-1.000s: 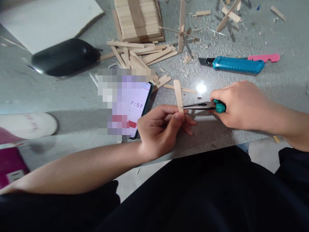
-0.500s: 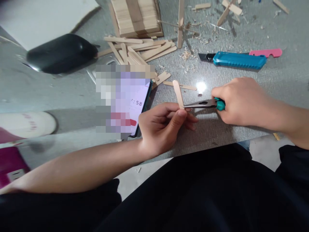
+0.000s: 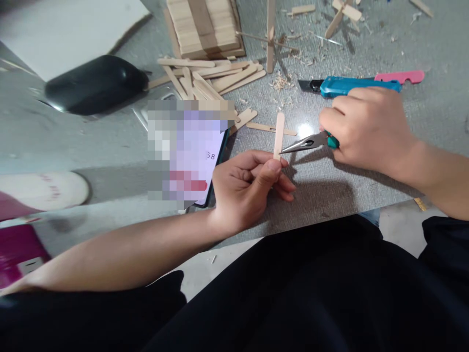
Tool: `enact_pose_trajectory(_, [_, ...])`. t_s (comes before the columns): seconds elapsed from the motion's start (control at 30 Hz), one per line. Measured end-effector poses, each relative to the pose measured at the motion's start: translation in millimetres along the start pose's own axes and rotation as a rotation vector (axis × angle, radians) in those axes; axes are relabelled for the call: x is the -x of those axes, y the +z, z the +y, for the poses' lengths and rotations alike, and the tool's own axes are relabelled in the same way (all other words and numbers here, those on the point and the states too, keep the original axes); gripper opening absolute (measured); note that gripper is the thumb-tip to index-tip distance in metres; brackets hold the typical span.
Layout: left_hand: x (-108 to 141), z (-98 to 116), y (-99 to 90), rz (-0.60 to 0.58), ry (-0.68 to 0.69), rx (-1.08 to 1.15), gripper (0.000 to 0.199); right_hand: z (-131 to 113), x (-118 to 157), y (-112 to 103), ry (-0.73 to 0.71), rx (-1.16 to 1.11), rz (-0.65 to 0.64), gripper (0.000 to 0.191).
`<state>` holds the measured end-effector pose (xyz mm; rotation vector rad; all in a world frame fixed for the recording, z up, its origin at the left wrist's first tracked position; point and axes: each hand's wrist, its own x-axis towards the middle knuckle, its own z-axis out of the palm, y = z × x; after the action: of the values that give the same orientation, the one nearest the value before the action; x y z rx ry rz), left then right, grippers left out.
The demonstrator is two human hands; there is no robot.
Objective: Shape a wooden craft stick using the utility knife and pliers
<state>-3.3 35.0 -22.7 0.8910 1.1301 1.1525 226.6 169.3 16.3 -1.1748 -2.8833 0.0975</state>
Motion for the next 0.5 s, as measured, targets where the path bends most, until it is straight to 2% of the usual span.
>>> enact_pose_trajectory(0.13, [1,-1,-1.3,-0.054,0.005,0.07,0.049,0,-5,-7,0.077,-0.053,0.004,0.03])
enact_pose_trajectory(0.23, [2,-1,-2.4,-0.081,0.004,0.085,0.047,3,-4,-3,0.001,-0.036,0.006,0.017])
enact_pose_trajectory(0.37, [3,-2,-1.8,-0.02,0.063,0.011,0.046,2,2,2,-0.099,-0.261,-0.113,0.008])
enact_pose_trajectory(0.5, [3,-3,-0.1,0.061,0.095,-0.042,0.049,-3,7,0,-0.037,-0.491,-0.168,0.01])
